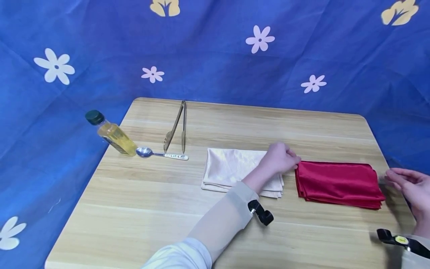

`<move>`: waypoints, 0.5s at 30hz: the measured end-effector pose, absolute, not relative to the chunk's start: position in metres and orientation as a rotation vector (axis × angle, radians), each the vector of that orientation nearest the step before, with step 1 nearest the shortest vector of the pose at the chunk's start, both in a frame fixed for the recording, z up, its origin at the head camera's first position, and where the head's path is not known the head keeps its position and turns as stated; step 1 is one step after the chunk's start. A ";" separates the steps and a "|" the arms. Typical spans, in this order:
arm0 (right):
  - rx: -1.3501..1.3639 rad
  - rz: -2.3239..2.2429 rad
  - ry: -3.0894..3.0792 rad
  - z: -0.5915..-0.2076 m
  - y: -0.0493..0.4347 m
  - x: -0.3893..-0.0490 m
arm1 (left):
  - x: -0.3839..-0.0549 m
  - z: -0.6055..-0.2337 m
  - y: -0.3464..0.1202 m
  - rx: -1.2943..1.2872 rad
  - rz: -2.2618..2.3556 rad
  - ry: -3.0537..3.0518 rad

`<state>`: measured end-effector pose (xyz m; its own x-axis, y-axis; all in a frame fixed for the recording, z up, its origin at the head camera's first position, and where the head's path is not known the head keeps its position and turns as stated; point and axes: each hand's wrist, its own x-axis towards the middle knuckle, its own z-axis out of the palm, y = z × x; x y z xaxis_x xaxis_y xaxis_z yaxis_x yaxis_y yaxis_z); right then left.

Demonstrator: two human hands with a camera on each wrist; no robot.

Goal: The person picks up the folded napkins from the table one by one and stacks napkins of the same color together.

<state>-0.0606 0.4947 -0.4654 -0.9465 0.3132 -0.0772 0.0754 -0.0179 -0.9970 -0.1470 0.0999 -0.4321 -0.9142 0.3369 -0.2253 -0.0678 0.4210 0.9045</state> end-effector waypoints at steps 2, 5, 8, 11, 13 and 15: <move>-0.303 2.151 -1.898 -0.458 0.487 -0.065 | -0.157 -0.427 0.093 0.299 1.602 2.311; -0.228 2.140 -1.779 -0.444 0.470 -0.073 | -0.170 -0.422 0.083 0.383 1.772 2.327; -0.298 2.000 -1.818 -0.426 0.446 -0.081 | -0.182 -0.415 0.069 0.452 1.893 2.389; -0.374 1.876 -1.866 -0.408 0.421 -0.088 | -0.192 -0.406 0.052 0.526 1.966 2.437; -0.367 1.718 -1.970 -0.398 0.403 -0.092 | -0.197 -0.399 0.038 0.579 1.998 2.477; -0.317 1.511 -2.093 -0.390 0.387 -0.095 | -0.202 -0.391 0.023 0.612 2.010 2.536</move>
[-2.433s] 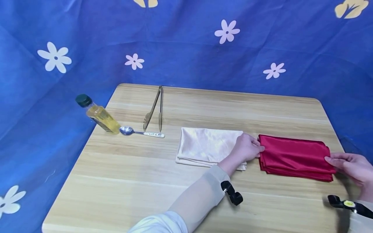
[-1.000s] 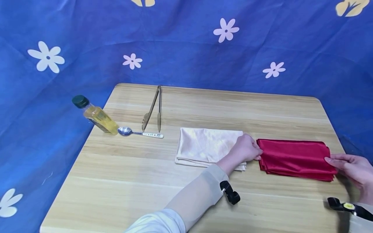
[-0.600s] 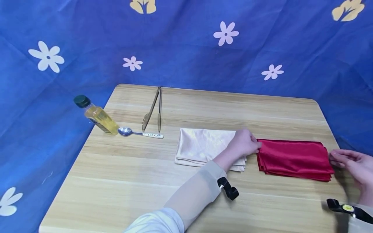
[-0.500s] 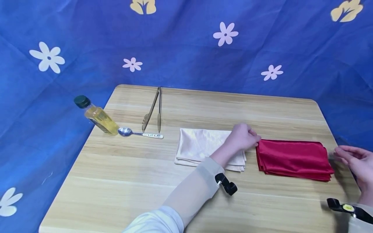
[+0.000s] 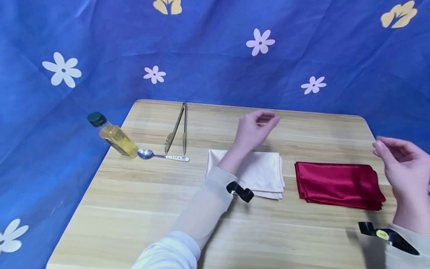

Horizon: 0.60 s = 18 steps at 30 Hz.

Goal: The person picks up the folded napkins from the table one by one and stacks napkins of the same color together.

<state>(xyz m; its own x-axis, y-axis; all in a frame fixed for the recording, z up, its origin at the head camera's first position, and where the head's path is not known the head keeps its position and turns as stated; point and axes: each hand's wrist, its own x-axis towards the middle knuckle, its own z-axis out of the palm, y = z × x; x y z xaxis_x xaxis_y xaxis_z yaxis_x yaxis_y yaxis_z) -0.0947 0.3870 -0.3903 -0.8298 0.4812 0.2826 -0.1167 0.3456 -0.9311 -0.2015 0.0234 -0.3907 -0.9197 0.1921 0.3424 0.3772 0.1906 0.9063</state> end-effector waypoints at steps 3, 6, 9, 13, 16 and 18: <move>-0.190 1.216 -2.210 -0.382 0.363 -0.098 | -0.205 -0.380 0.001 -0.555 -1.648 -2.288; -0.037 1.117 -2.220 -0.375 0.342 -0.102 | -0.203 -0.371 -0.018 -0.555 -1.392 -2.324; 0.107 1.027 -2.240 -0.368 0.323 -0.104 | -0.198 -0.363 -0.034 -0.560 -1.157 -2.367; 0.254 0.875 -2.283 -0.361 0.302 -0.107 | -0.191 -0.356 -0.052 -0.571 -0.952 -2.442; 0.346 0.720 -2.322 -0.361 0.289 -0.111 | -0.186 -0.354 -0.065 -0.588 -0.790 -2.537; 0.393 0.599 -2.353 -0.362 0.282 -0.114 | -0.183 -0.354 -0.072 -0.606 -0.665 -2.606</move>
